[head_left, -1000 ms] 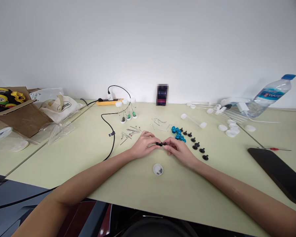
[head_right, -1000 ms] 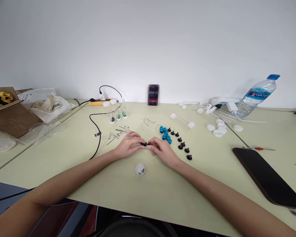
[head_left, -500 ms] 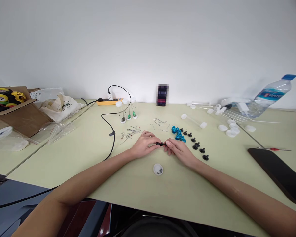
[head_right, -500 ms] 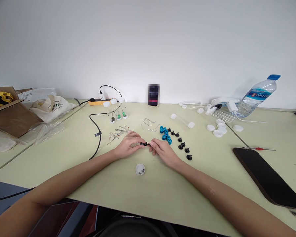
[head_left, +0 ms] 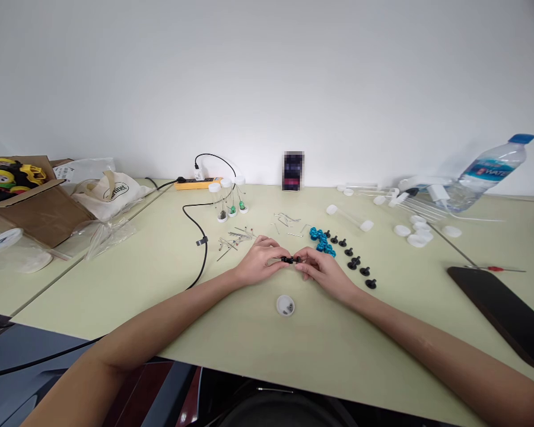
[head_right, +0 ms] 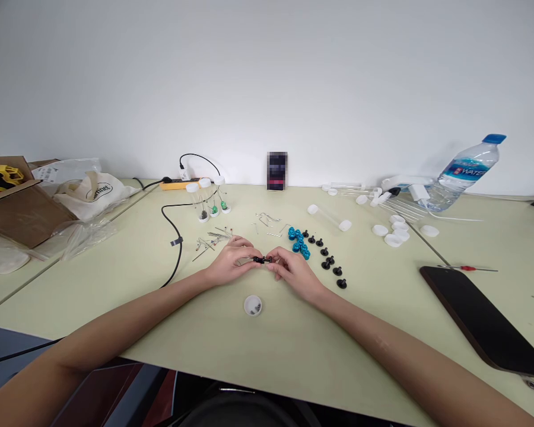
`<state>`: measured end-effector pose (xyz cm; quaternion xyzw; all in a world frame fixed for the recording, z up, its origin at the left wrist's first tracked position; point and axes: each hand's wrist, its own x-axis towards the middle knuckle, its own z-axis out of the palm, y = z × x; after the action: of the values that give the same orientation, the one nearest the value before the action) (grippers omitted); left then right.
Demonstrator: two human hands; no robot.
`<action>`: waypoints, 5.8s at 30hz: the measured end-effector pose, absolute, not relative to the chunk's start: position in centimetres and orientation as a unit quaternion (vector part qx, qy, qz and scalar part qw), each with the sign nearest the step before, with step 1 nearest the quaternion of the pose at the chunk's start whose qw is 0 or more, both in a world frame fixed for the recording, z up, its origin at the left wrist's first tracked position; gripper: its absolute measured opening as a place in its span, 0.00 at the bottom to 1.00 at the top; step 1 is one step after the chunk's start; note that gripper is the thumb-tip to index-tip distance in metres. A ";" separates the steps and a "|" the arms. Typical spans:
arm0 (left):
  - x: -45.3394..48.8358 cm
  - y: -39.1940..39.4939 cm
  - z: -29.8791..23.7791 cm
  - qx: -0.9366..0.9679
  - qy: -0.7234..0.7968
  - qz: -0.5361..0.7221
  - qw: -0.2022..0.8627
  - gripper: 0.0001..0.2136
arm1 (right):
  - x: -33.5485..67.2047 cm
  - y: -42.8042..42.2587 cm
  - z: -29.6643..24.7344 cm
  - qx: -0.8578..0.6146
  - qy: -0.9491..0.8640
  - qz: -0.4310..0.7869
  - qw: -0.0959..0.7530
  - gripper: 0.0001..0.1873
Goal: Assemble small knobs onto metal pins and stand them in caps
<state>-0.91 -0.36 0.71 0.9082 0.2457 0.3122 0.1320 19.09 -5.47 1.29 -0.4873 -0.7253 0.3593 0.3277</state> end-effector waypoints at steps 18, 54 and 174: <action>-1.0 -0.2 0.5 0.915 0.240 0.297 0.130 0.13 | 19.0 -5.6 1.7 -0.481 -0.729 0.367 0.320 0.12; -0.9 -0.2 0.3 0.900 0.242 0.340 0.127 0.12 | 19.1 -5.6 1.7 -0.495 -0.739 0.325 0.321 0.13; -0.7 0.2 0.6 0.887 0.264 0.326 0.196 0.11 | 19.1 -5.4 1.1 -0.503 -0.713 0.358 0.331 0.11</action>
<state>-0.69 0.21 0.63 0.8867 0.2638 0.3255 0.1957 19.09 -5.36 1.06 -0.5028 -0.7133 0.3585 0.3315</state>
